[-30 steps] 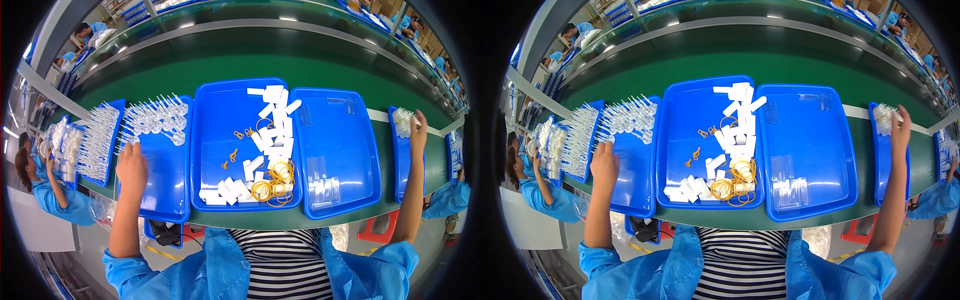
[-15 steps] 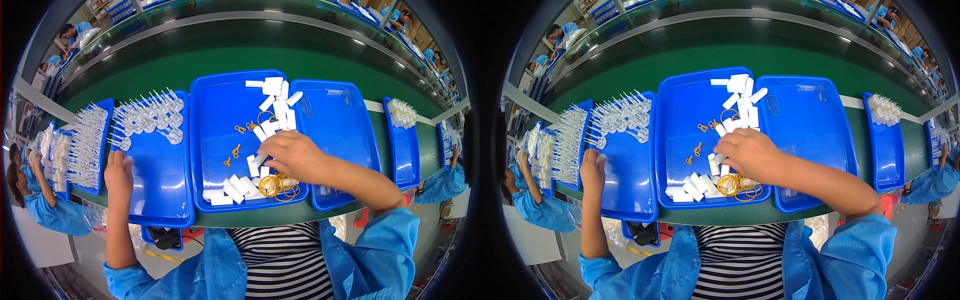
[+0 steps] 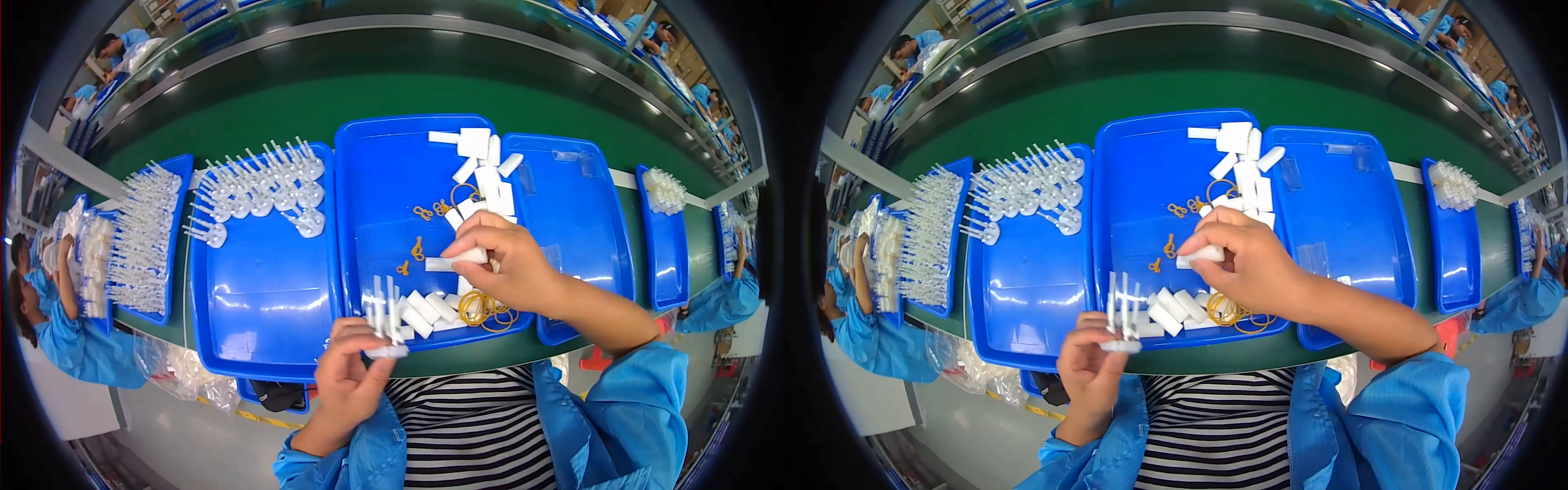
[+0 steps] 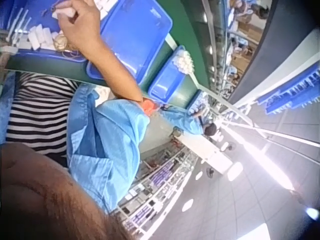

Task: The person assembles components by mounting white tubes onto plastic bases, sliding clear plastic sleeves over them, and securing the finished bundles with rubber bands.

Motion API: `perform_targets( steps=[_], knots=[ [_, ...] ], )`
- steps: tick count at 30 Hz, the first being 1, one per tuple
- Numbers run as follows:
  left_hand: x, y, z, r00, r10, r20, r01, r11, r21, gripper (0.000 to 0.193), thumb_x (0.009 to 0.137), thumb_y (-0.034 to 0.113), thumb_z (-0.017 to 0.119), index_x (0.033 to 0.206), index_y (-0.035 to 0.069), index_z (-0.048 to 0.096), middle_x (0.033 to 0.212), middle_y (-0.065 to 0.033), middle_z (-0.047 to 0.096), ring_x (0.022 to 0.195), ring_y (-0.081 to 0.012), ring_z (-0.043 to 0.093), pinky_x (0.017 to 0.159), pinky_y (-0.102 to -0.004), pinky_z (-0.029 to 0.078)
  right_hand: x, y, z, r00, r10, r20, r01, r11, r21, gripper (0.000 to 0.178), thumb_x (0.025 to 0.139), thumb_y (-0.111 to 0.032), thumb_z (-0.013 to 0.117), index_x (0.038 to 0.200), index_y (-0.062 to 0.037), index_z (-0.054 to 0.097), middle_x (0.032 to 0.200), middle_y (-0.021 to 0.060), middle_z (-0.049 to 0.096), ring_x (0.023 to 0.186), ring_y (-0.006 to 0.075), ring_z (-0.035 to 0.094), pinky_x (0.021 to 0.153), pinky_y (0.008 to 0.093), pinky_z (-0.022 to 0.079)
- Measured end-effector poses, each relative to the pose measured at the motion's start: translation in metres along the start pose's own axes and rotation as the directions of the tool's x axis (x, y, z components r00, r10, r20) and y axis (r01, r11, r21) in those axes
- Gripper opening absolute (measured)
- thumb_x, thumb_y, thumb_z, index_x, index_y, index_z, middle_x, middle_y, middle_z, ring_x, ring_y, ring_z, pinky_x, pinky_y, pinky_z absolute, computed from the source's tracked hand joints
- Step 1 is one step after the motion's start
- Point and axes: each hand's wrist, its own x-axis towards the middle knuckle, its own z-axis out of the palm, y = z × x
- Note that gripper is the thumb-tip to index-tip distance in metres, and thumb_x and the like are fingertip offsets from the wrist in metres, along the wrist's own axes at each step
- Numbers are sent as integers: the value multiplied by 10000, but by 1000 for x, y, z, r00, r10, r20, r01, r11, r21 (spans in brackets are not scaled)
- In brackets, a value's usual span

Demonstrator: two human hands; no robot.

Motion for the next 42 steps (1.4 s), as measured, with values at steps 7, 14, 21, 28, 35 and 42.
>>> perform_targets(
  steps=[7,14,21,28,35,42],
  knots=[
    [2,-15,25,973,68,221,-8,965,-262,205,801,44,630,959,60,500,943,-88,569,955,-232,427,898,-367,326,-31,-8,3,930,363,53,-254,531,808,326,896,-109,548,1206,-15,506,937,33,583,894,77,537,793,214,429],
    [4,-22,41,966,4,259,93,927,-363,181,832,48,589,963,68,466,941,-87,542,949,-225,433,895,-367,320,-45,-1,6,933,357,44,-172,333,927,343,919,-124,500,1237,3,482,968,61,576,937,127,538,850,269,435],
    [1,-22,50,965,-16,263,106,938,-331,175,842,30,571,968,67,456,946,-83,531,938,-212,441,886,-348,329,-53,1,2,926,373,66,-175,265,948,335,920,-120,499,1231,2,493,966,59,579,931,128,540,852,265,433],
    [-2,-18,63,976,-144,164,211,820,-533,178,851,16,547,983,61,437,959,-93,495,935,-184,442,867,-320,347,-59,0,-9,945,323,-62,-203,722,661,204,839,-37,605,1039,-13,642,947,71,618,792,121,596,708,246,486],
    [-3,-19,68,959,-189,210,281,688,-669,184,862,34,543,1005,71,434,992,-89,481,1016,-198,452,962,-384,328,-66,5,-21,993,91,-74,-42,866,498,115,791,-43,665,898,-1,662,871,82,644,814,125,607,710,238,481],
    [-6,-17,72,932,-265,247,360,592,-721,190,881,20,513,1041,61,420,1020,-87,482,1036,-218,481,938,-401,380,-66,-5,-9,993,121,-5,-102,856,507,101,745,-9,695,844,-4,673,831,101,655,801,157,620,715,267,491]
  ],
)
